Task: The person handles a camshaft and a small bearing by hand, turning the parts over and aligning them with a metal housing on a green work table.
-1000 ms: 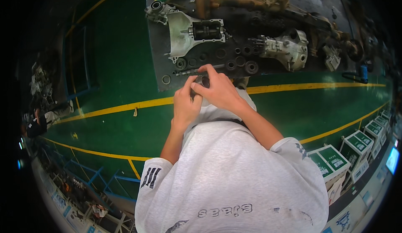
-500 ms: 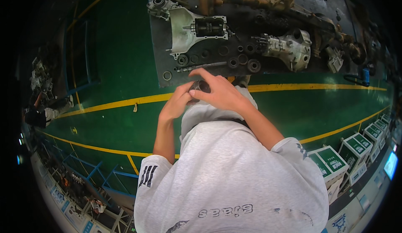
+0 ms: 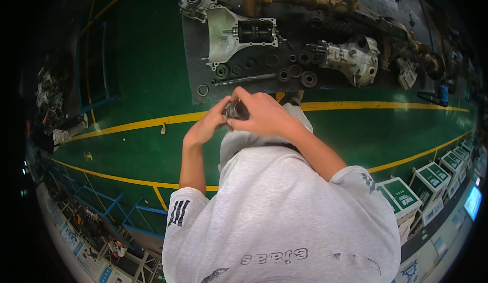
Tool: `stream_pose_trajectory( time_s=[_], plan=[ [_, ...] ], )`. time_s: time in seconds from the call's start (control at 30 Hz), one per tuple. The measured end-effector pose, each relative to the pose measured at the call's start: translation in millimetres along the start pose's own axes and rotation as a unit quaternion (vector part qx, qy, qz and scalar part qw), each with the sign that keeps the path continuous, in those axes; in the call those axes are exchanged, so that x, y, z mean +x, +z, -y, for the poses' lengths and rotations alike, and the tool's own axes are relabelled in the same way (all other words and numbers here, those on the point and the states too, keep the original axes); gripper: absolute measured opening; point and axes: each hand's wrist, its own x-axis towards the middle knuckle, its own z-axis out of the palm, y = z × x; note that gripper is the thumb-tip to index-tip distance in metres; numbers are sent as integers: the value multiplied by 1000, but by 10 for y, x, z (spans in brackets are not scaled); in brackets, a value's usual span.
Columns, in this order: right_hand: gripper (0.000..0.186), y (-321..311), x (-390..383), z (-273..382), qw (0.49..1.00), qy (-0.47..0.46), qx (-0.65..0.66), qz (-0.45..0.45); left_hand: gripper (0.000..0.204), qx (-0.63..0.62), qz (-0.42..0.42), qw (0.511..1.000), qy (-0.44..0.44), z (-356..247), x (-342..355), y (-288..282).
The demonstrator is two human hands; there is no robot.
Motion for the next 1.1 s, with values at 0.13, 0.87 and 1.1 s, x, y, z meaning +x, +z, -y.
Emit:
stream_pose_trajectory(
  time_s=[0.13, 0.87, 1.1],
  plan=[
    [41, 21, 59, -107, 990, 69, 110, -64, 50, 241, -143, 948, 147, 109, 3, 132],
    [66, -118, 117, -582, 986, 116, 123, 8, 42, 357, -198, 913, -9, -40, 493, -245],
    [50, -241, -88, -1259, 963, 236, 87, -93, 50, 637, -303, 666, -245, -252, 1358, -1705]
  ],
)
